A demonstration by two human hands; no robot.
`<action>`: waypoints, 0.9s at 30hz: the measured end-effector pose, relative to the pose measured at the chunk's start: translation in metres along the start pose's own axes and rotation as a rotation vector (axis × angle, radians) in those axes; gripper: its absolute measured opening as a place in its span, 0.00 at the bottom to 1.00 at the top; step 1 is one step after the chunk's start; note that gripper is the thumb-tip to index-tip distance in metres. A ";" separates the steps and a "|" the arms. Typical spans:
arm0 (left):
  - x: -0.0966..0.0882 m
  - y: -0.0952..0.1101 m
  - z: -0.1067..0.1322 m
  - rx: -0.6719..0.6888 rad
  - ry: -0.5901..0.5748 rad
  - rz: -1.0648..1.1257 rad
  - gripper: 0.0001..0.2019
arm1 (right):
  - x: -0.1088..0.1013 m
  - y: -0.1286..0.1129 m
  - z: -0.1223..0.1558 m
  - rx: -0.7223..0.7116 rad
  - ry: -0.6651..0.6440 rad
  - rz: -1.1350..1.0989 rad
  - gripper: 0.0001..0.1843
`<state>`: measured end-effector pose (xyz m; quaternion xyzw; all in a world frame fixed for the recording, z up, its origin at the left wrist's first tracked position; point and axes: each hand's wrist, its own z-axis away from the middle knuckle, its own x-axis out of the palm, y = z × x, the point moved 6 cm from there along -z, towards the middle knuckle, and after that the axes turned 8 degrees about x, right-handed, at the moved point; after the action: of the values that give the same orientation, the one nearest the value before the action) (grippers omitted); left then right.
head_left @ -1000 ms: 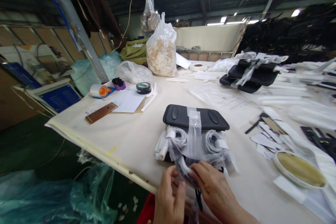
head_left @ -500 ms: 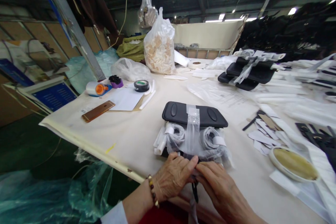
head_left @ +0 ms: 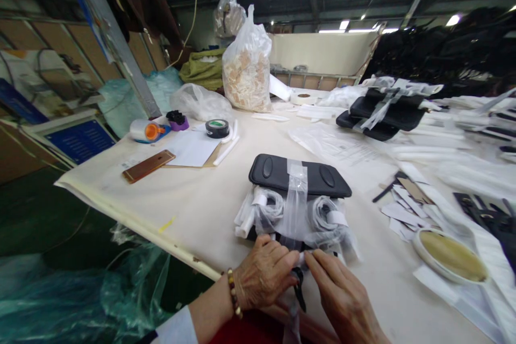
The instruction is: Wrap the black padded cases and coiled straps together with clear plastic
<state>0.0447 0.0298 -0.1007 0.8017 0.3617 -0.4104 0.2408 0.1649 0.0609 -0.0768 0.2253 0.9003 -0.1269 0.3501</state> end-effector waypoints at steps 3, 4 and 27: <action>0.002 -0.001 0.000 0.002 -0.021 0.020 0.17 | 0.003 -0.001 0.003 0.015 -0.051 -0.027 0.19; 0.002 -0.002 0.000 0.007 -0.030 0.026 0.18 | 0.003 -0.002 0.003 0.023 -0.066 -0.039 0.19; -0.002 -0.007 0.006 -0.036 -0.136 0.188 0.13 | 0.011 -0.008 0.003 0.025 -0.126 -0.080 0.19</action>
<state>0.0356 0.0296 -0.1031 0.7981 0.2750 -0.4327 0.3165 0.1556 0.0560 -0.0864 0.1852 0.8831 -0.1662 0.3978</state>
